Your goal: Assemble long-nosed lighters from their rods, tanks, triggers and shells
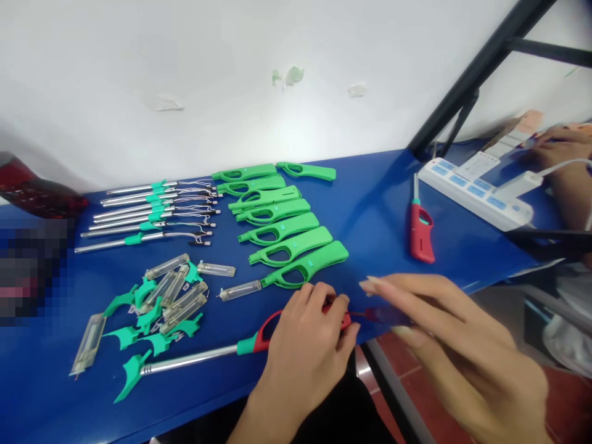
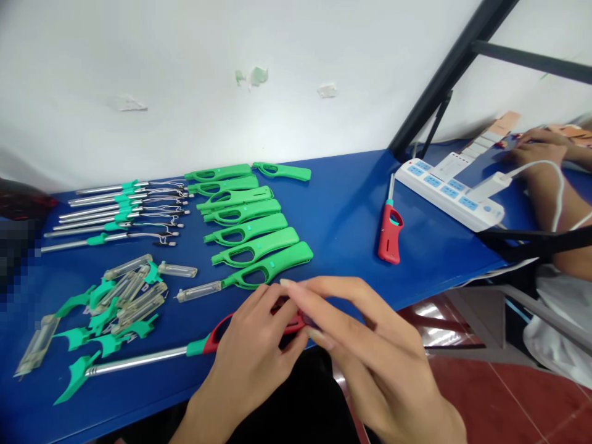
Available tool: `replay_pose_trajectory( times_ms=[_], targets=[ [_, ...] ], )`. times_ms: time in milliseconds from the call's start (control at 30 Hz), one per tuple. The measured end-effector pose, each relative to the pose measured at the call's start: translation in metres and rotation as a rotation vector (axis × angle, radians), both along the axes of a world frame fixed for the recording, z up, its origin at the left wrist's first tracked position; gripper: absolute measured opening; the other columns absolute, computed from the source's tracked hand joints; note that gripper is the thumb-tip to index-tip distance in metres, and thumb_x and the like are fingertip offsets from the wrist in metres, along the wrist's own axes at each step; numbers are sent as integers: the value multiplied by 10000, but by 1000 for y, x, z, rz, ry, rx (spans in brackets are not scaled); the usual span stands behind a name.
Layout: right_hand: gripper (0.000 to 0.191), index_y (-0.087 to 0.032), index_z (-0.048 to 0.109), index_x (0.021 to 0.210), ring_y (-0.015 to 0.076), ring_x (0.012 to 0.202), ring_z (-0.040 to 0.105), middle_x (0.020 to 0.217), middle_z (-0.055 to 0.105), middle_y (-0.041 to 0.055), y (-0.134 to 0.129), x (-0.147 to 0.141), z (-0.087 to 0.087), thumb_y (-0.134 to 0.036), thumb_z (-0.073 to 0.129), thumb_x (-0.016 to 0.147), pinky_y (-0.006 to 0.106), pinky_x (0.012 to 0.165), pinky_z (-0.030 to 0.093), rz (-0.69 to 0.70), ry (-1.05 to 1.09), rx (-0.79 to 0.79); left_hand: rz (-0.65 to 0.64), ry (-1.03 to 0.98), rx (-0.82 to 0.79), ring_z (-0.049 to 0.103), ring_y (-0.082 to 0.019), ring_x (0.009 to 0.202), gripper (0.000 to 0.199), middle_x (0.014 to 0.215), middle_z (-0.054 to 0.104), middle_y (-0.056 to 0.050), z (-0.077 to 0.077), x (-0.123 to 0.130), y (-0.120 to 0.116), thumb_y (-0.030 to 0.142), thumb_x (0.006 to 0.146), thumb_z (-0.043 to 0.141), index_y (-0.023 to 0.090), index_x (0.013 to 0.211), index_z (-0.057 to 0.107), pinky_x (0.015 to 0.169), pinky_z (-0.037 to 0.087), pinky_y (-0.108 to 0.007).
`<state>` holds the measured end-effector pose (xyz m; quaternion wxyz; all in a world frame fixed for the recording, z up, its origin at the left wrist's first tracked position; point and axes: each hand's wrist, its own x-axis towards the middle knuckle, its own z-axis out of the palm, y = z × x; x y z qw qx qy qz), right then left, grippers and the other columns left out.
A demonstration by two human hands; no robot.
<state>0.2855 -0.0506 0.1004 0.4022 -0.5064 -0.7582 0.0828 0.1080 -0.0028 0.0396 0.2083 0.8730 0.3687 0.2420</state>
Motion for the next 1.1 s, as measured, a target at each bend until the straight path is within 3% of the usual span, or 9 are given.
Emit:
replay_pose_trajectory(
  times_ms=[67,233,400,600,767,933,1100],
  targets=[
    [614,-275,591,1525,212,1075,752,1271,750,55,-1,1,0,-11,575,971,321,851,663,-26,42,-23,3,-2,7,628,-276,976,185,1113,674,-70,1,0,1,228,983,653,194,1165,669,861,614,-482],
    [581,-329,717,1384,190,835,729,1039,761,27,2,-4,0,-33,756,885,307,640,638,-97,92,117,-12,13,26,635,-275,928,130,1069,678,-77,3,0,3,196,961,670,173,1088,675,790,621,-463],
    [566,-285,634,1488,243,1025,749,1242,731,85,-1,-1,7,-47,589,977,353,755,663,-49,19,33,2,5,22,636,-268,953,153,1081,679,-70,2,0,1,215,992,639,191,1138,674,855,611,-475],
    [471,-321,758,1323,192,814,726,980,736,39,-3,6,13,-88,745,914,290,603,612,-101,9,36,2,13,43,632,-273,927,131,1071,676,-75,2,0,2,210,973,652,177,1098,669,792,608,-455],
    [556,-234,629,1493,240,1069,722,1240,730,85,-3,3,6,-38,562,977,351,816,636,-36,30,12,4,0,35,628,-265,950,160,1088,671,-65,0,0,1,212,1001,614,192,1149,673,844,598,-465],
    [539,-283,707,1399,189,865,681,1017,699,41,1,0,1,-33,692,923,313,682,598,-57,63,116,-1,5,57,620,-271,924,114,1071,667,-75,1,0,1,216,995,619,179,1084,679,792,602,-458],
    [502,-238,651,1466,219,1065,694,1263,696,83,-1,3,2,-77,531,1006,340,787,609,-1,49,12,6,-1,54,630,-265,954,166,1085,672,-68,-1,1,1,226,1008,610,183,1153,679,865,601,-475]
  ],
)
